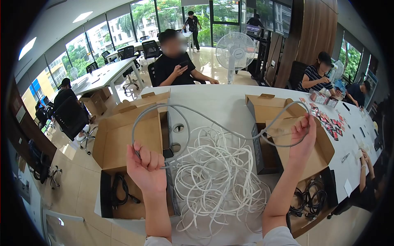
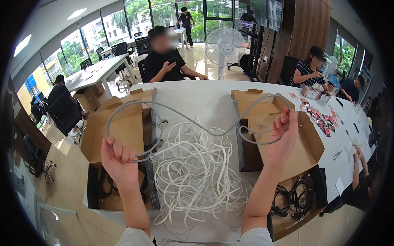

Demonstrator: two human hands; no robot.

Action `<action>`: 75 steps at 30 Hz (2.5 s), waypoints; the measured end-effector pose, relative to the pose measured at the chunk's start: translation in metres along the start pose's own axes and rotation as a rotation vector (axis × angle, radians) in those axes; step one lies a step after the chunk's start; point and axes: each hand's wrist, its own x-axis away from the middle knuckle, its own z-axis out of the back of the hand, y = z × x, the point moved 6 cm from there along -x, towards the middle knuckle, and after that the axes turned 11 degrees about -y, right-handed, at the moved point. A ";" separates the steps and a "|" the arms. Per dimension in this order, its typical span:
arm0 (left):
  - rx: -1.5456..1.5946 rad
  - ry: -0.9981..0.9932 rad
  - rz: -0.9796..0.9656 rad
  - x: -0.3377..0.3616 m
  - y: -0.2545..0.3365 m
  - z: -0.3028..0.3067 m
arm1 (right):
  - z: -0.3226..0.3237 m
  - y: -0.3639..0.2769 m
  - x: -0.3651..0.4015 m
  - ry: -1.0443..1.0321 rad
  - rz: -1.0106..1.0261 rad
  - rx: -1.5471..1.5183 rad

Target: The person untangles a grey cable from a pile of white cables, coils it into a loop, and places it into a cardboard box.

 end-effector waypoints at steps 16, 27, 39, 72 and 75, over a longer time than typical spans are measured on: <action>-0.508 -0.562 0.418 0.023 -0.037 -0.035 | -0.119 0.007 0.071 -0.800 0.234 1.038; -0.671 -0.855 0.645 0.037 -0.058 -0.051 | -0.128 0.039 0.091 -1.195 0.317 1.250; -1.018 -0.928 0.609 0.032 -0.078 -0.043 | -0.080 0.021 0.068 -0.426 -0.010 0.593; -0.545 -0.215 -0.042 0.004 -0.029 -0.007 | -0.055 0.029 0.039 -0.444 -0.295 0.027; -0.638 -0.289 0.094 0.009 -0.038 -0.015 | -0.063 0.034 0.047 -0.601 -0.282 0.060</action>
